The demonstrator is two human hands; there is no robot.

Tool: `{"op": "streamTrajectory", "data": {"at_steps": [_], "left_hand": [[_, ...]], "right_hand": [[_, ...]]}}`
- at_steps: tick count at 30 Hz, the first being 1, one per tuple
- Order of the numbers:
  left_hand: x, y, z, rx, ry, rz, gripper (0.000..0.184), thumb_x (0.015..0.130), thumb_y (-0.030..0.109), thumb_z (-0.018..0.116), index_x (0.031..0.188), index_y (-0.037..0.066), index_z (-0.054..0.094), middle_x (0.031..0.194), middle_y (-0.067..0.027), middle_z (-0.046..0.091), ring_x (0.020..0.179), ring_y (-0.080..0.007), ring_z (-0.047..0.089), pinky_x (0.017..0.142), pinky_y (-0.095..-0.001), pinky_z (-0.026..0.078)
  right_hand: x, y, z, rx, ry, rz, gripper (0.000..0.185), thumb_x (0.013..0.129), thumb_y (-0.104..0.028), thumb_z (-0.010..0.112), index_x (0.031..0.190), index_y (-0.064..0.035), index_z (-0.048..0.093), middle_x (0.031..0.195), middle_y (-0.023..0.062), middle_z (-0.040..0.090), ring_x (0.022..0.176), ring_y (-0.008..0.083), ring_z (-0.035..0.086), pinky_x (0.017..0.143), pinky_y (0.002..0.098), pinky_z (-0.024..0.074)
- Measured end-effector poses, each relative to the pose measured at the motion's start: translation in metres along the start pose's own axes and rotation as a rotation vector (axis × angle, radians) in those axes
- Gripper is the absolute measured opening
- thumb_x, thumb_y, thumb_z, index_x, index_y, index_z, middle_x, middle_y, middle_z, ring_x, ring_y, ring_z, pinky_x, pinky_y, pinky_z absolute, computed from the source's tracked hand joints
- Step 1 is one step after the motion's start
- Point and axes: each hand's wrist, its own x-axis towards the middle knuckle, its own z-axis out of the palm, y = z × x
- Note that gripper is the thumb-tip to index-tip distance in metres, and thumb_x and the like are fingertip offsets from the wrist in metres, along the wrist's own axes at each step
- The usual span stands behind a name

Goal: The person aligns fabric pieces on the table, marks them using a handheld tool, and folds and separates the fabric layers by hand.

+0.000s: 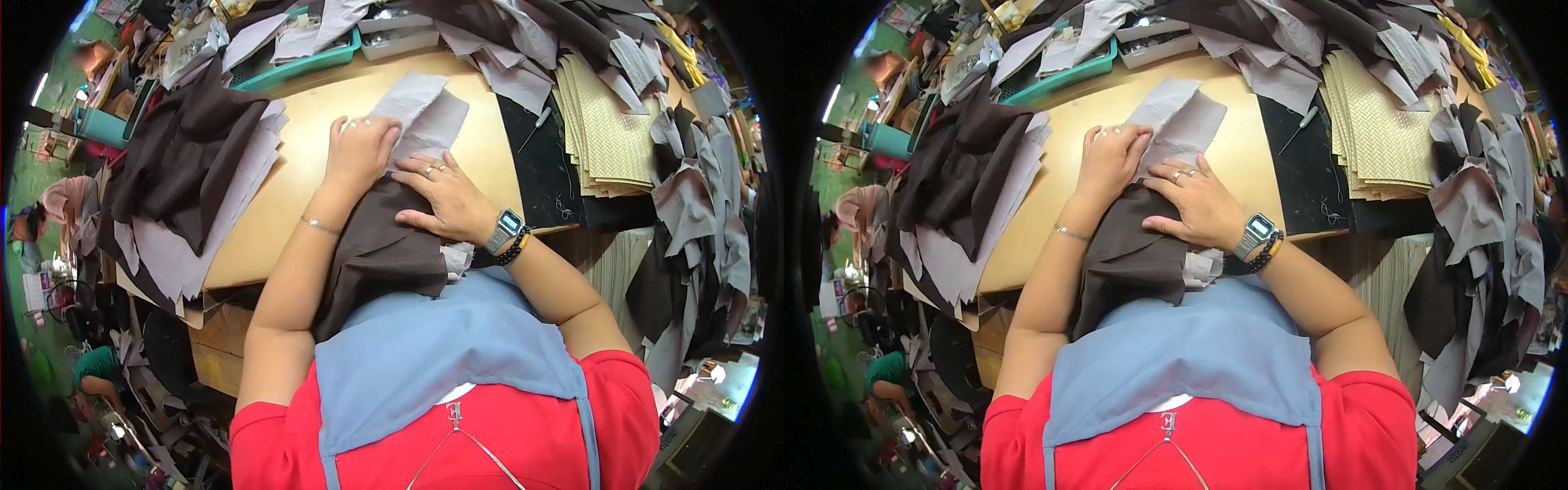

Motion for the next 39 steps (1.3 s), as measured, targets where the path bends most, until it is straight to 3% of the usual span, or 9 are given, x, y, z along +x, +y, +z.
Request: {"op": "streamTrajectory", "data": {"at_steps": [5, 8, 14, 18, 23, 26, 30, 35, 39], "left_hand": [[-0.05, 0.004, -0.01, -0.15, -0.153, -0.131, 0.04, 0.101, 0.035, 0.042, 0.133, 0.014, 0.057, 0.147, -0.0066, 0.048, 0.141, -0.0259, 0.037, 0.107, -0.0746, 0.004], [-0.052, -0.005, -0.014, -0.222, -0.261, -0.173, 0.043, 0.103, 0.031, 0.037, 0.142, 0.017, 0.049, 0.154, -0.0064, 0.038, 0.147, -0.0246, 0.024, 0.109, -0.0708, -0.002], [-0.052, 0.005, -0.013, 0.026, -0.262, -0.108, 0.07, 0.087, 0.052, 0.06, 0.147, 0.02, 0.042, 0.157, -0.0049, 0.033, 0.148, -0.0281, 0.021, 0.106, -0.0763, 0.003], [-0.057, 0.003, -0.004, 0.115, -0.195, -0.095, 0.095, 0.066, 0.065, 0.071, 0.145, 0.019, 0.044, 0.158, -0.0076, 0.03, 0.148, -0.0309, 0.021, 0.103, -0.0801, 0.006], [-0.057, 0.007, -0.008, 0.152, -0.208, -0.1, 0.107, 0.057, 0.073, 0.072, 0.146, 0.019, 0.044, 0.158, -0.0099, 0.029, 0.148, -0.0332, 0.017, 0.101, -0.0817, 0.006], [-0.059, 0.003, -0.006, 0.113, -0.175, -0.071, 0.108, 0.057, 0.077, 0.07, 0.145, 0.019, 0.045, 0.158, -0.0101, 0.029, 0.148, -0.0329, 0.018, 0.101, -0.0813, 0.005], [-0.061, 0.0, -0.005, 0.054, -0.121, -0.13, 0.085, 0.069, 0.067, 0.071, 0.138, 0.021, 0.053, 0.155, -0.005, 0.036, 0.147, -0.0314, 0.023, 0.103, -0.0795, 0.006], [-0.079, 0.005, -0.01, -0.013, -0.006, -0.102, 0.039, 0.076, 0.045, 0.077, 0.106, 0.022, 0.071, 0.134, -0.0002, 0.058, 0.135, -0.0275, 0.044, 0.104, -0.0783, 0.008], [-0.088, -0.003, -0.026, -0.037, -0.128, -0.117, 0.034, 0.073, 0.039, 0.08, 0.101, 0.023, 0.07, 0.13, 0.0043, 0.06, 0.133, -0.0264, 0.046, 0.102, -0.0797, 0.006]], "right_hand": [[-0.007, 0.01, 0.005, 0.073, 0.045, 0.052, 0.024, 0.085, -0.02, 0.067, 0.109, -0.0152, 0.063, 0.116, 0.0003, 0.064, 0.114, 0.0213, 0.058, 0.11, 0.0579, 0.0306], [-0.014, 0.011, 0.005, -0.028, 0.071, -0.159, 0.029, 0.079, -0.016, 0.068, 0.107, -0.0158, 0.063, 0.103, -0.0022, 0.067, 0.1, 0.0179, 0.062, 0.11, 0.0536, 0.034], [-0.007, -0.01, 0.006, 0.027, 0.016, -0.402, 0.02, 0.074, -0.013, 0.069, 0.093, -0.0127, 0.063, 0.087, 0.0006, 0.065, 0.091, 0.019, 0.064, 0.099, 0.0416, 0.0463], [0.004, -0.002, -0.012, 0.405, 0.041, -0.089, 0.026, 0.077, -0.025, 0.074, 0.094, -0.0075, 0.062, 0.096, 0.0067, 0.065, 0.093, 0.0269, 0.062, 0.082, 0.0386, 0.0514], [0.009, 0.006, -0.016, 0.142, -0.141, -0.14, 0.036, 0.089, -0.035, 0.064, 0.113, -0.0081, 0.066, 0.122, 0.0112, 0.061, 0.119, 0.0289, 0.053, 0.107, 0.0458, 0.0371], [0.006, 0.026, -0.003, 0.136, 0.038, -0.031, 0.034, 0.091, -0.034, 0.062, 0.115, -0.0094, 0.065, 0.129, 0.0086, 0.059, 0.122, 0.03, 0.052, 0.109, 0.051, 0.0343], [0.007, 0.03, -0.007, -0.089, 0.028, 0.092, 0.037, 0.093, -0.034, 0.059, 0.12, -0.0086, 0.062, 0.134, 0.0096, 0.057, 0.127, 0.0302, 0.049, 0.107, 0.0551, 0.0341], [0.017, 0.013, -0.006, -0.216, -0.031, 0.228, 0.074, 0.076, -0.064, 0.068, 0.129, -0.0124, 0.056, 0.141, 0.0071, 0.05, 0.135, 0.028, 0.043, 0.103, 0.064, 0.0302], [0.012, 0.018, 0.0, -0.233, -0.02, 0.231, 0.081, 0.075, -0.067, 0.067, 0.134, -0.0137, 0.051, 0.146, 0.0083, 0.045, 0.139, 0.0299, 0.038, 0.107, 0.0657, 0.0253]]}}
